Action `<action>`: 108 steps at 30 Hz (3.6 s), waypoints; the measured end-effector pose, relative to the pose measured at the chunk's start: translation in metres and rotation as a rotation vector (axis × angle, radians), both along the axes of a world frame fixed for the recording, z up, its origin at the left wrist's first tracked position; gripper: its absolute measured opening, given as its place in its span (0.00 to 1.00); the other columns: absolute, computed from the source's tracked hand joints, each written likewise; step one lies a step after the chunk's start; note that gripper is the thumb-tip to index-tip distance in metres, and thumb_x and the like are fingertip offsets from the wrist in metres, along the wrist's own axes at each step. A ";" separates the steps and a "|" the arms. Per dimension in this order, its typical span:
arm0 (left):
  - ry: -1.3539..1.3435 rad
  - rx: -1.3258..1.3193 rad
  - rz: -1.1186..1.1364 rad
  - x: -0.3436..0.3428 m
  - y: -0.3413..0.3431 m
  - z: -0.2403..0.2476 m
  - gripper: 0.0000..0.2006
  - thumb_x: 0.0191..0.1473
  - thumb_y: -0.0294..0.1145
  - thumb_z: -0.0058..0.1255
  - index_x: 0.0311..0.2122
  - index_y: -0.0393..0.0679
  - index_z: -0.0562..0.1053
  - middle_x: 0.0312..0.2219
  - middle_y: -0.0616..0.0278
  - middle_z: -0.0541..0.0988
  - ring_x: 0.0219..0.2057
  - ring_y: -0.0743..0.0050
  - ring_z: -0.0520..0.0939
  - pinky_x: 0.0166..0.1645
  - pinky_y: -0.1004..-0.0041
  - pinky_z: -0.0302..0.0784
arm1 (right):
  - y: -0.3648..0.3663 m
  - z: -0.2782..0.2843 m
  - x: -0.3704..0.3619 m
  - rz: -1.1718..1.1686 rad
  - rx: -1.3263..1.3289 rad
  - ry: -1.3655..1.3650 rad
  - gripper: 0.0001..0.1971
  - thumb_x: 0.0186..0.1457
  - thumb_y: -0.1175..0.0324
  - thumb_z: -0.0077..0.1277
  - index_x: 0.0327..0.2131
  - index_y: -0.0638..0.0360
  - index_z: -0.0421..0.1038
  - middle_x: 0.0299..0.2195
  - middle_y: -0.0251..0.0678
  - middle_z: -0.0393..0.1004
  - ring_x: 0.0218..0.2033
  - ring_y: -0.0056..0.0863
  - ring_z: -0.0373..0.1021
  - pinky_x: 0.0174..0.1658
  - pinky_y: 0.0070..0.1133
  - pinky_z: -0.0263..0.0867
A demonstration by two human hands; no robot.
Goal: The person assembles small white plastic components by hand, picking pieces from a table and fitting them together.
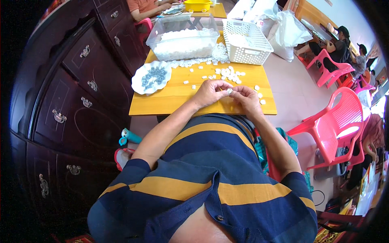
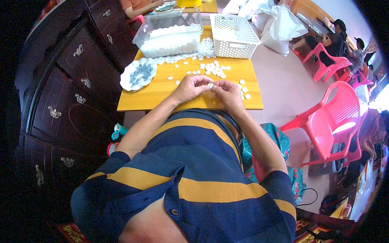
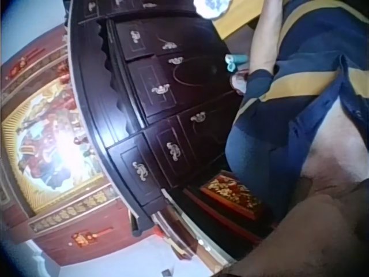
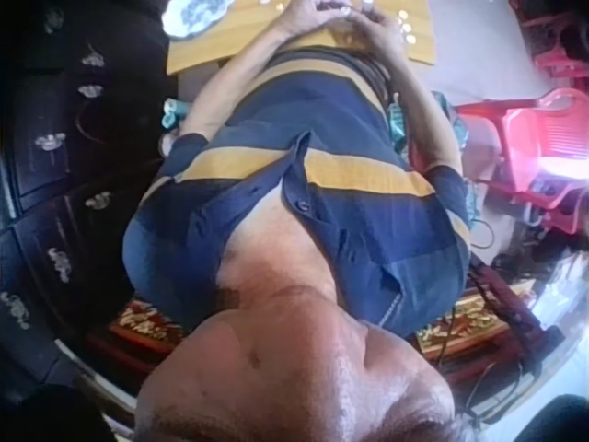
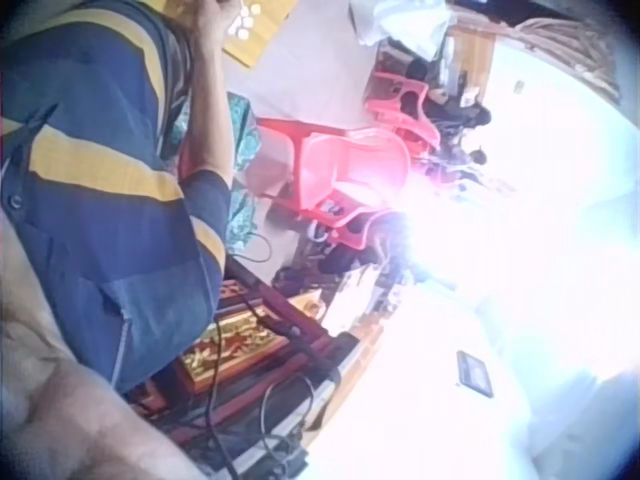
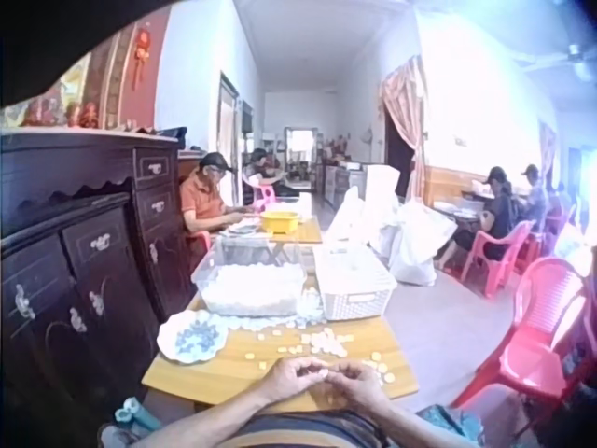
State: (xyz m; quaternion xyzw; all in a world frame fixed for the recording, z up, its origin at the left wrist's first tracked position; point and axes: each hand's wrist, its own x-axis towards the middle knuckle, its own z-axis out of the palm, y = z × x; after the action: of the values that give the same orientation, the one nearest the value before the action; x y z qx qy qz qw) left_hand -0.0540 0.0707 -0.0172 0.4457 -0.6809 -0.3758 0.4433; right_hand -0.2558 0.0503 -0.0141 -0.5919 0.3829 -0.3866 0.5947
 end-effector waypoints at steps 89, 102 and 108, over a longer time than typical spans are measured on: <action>-0.456 -0.392 0.081 -0.010 0.012 -0.004 0.09 0.53 0.35 0.55 0.39 0.48 0.80 0.32 0.60 0.83 0.36 0.59 0.83 0.40 0.63 0.78 | -0.041 0.036 -0.064 0.028 -0.182 0.661 0.14 0.57 0.63 0.53 0.30 0.67 0.78 0.23 0.38 0.80 0.23 0.22 0.75 0.28 0.21 0.72; -0.367 -0.376 0.504 0.024 -0.004 -0.007 0.09 0.55 0.30 0.48 0.36 0.47 0.81 0.32 0.54 0.82 0.34 0.50 0.82 0.39 0.59 0.78 | -0.039 0.036 -0.060 -0.208 -0.551 1.014 0.10 0.53 0.62 0.55 0.33 0.55 0.80 0.27 0.44 0.80 0.28 0.42 0.78 0.34 0.32 0.73; -0.361 -0.363 0.517 0.032 -0.009 -0.013 0.09 0.55 0.32 0.49 0.36 0.47 0.81 0.32 0.54 0.82 0.33 0.51 0.82 0.40 0.59 0.79 | -0.015 0.037 -0.027 -0.146 -0.724 0.805 0.08 0.54 0.64 0.55 0.33 0.55 0.78 0.28 0.43 0.80 0.28 0.40 0.78 0.35 0.34 0.73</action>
State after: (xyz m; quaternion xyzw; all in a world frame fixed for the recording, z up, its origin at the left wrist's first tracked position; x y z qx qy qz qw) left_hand -0.0223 0.0621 -0.0301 0.5763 -0.6686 -0.0393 0.4682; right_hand -0.2829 0.0350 0.0229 -0.8319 0.4628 -0.2768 0.1311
